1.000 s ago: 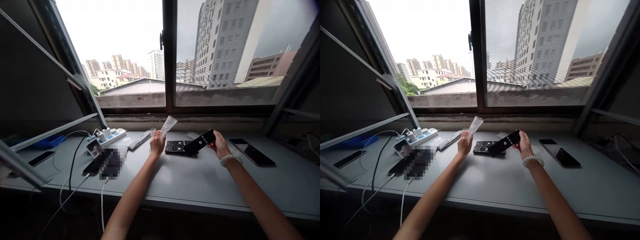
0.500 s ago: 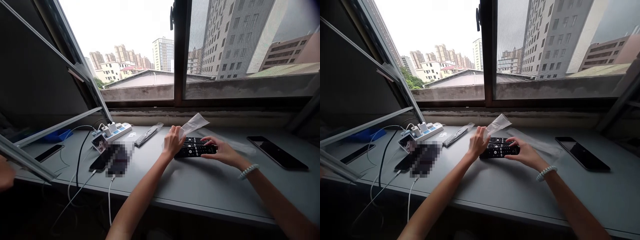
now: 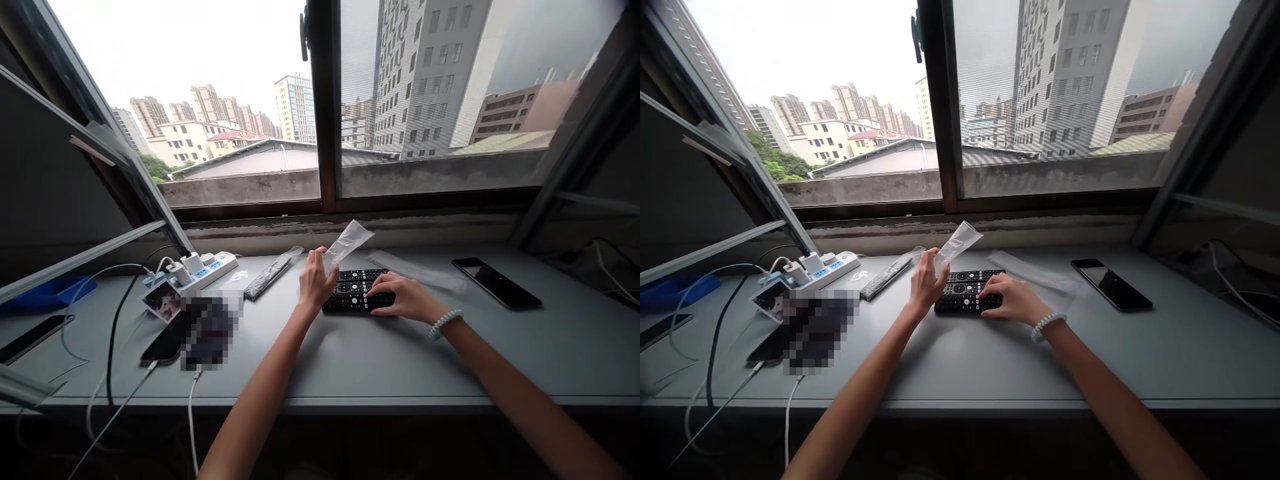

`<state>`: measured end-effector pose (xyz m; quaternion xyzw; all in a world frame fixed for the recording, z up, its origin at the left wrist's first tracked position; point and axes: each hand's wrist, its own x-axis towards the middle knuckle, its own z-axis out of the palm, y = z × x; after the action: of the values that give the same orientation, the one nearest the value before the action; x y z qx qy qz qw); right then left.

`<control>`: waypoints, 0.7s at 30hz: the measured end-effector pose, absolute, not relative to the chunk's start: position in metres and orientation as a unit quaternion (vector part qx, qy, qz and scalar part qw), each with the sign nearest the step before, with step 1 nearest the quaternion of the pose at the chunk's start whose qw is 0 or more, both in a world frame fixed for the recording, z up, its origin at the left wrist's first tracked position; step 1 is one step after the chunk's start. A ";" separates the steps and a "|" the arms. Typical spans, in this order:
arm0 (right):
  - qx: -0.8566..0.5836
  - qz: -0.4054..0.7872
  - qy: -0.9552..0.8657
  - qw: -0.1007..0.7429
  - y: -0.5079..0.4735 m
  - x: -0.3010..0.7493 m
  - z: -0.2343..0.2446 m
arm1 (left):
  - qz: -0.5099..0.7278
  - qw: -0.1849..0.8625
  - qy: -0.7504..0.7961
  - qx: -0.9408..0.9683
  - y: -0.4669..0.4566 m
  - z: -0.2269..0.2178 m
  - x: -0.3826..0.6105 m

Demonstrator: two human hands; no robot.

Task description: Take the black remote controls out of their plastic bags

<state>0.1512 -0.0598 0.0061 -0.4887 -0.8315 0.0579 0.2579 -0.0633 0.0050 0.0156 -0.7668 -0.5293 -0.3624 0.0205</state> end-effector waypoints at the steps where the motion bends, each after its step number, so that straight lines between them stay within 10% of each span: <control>1: -0.486 0.069 -0.833 0.256 -0.059 0.151 0.005 | -0.350 0.026 -0.529 -0.773 0.004 0.015 -0.064; 16: -0.502 -0.052 -0.739 0.446 -0.058 0.150 0.008 | -0.282 0.086 -0.490 -0.821 -0.011 0.012 -0.056; 21: -0.419 -0.160 -0.802 0.394 -0.056 0.145 0.007 | -0.265 0.088 -0.429 -0.859 -0.016 0.009 -0.046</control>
<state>0.1446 -0.0557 0.0065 -0.4194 -0.8018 -0.1603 0.3943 -0.0462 -0.0162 0.0087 -0.8594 -0.4287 -0.2646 0.0876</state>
